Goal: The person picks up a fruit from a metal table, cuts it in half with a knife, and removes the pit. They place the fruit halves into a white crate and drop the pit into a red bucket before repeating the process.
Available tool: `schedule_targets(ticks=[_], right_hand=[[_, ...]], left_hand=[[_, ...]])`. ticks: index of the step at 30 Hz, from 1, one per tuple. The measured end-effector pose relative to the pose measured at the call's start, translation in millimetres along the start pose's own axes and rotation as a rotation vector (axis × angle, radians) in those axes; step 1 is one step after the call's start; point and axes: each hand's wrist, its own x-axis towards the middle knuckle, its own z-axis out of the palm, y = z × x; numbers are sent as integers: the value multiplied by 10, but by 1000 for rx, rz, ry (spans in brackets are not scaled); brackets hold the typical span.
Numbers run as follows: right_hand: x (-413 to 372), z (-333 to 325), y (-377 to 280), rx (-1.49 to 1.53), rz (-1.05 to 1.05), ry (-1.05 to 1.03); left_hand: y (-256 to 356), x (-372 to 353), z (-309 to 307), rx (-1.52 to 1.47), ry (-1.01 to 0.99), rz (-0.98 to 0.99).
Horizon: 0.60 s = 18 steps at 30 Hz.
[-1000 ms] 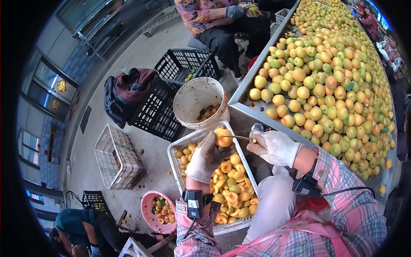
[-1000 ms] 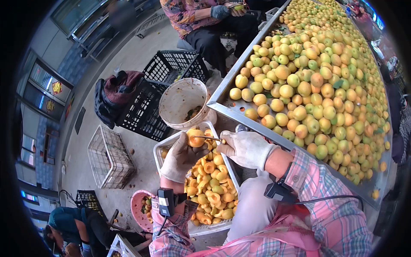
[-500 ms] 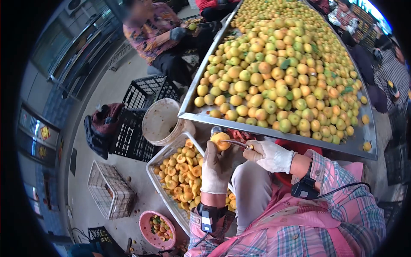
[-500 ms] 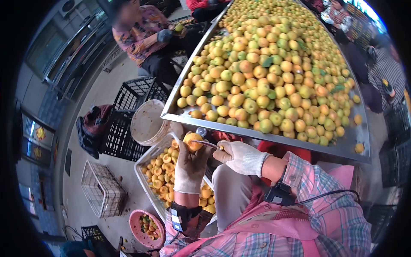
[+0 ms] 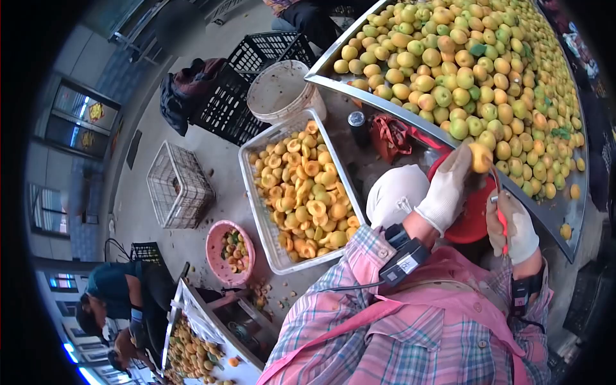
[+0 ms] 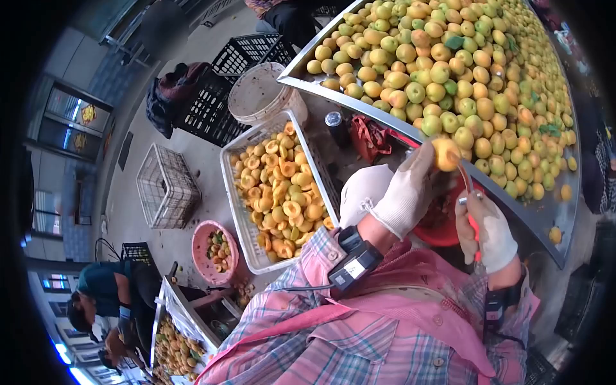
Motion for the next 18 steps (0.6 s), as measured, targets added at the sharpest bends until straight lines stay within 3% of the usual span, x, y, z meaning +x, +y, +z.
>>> schedule_targets(ticks=[5,7,12,18], right_hand=[[-289,-467,265,3,86,75],[-487,-544,291,86,26,-36],[-727,-887,580,142,-10,-101],[-1070,-1074,786,492,-39,-72]], left_hand=[[-108,-254,127,63,-120,-162],[-143,-281,199,74,-283,-250],[-264,-314,625,375,-316,-360],[-872,-110,744,336,-413,-328]])
